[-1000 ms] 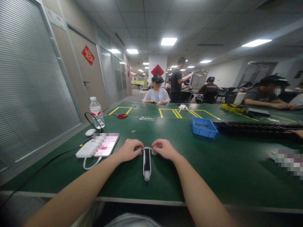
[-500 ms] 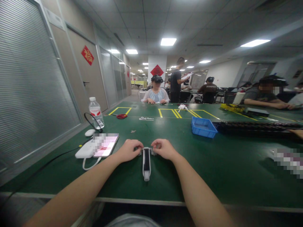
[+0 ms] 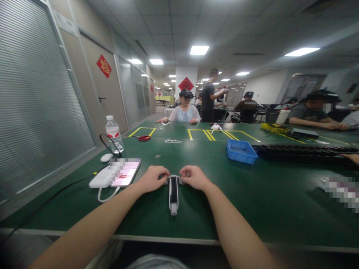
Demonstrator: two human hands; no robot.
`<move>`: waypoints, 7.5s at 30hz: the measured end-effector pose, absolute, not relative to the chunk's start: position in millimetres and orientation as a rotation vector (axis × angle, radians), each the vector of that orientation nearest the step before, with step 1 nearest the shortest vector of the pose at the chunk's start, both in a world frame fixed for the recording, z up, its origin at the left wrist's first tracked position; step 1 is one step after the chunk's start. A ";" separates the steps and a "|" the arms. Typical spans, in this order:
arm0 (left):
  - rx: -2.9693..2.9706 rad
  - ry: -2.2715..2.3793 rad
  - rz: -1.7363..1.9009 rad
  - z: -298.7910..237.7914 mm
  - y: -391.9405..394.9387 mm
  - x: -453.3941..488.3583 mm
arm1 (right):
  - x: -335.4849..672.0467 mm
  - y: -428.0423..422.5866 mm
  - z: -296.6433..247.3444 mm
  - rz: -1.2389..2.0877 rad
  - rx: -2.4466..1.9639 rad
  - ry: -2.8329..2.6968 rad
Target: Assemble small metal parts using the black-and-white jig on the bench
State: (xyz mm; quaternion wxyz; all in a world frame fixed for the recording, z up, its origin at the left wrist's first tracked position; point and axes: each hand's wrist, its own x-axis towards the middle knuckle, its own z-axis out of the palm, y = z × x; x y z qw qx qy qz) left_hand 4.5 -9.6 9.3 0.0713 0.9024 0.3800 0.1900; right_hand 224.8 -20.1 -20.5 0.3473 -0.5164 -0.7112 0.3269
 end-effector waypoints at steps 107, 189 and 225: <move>2.627 1.037 0.820 5.5 7.7 -7.7 | 203.0 -34.0 -10.6 0.369 -1.476 -2.036; 2.547 1.188 0.565 10.1 0.3 -5.9 | 202.8 -33.9 -10.7 0.388 -1.465 -2.034; 2.528 1.108 0.619 5.9 3.4 -5.5 | 202.8 -33.5 -10.8 0.376 -1.462 -2.040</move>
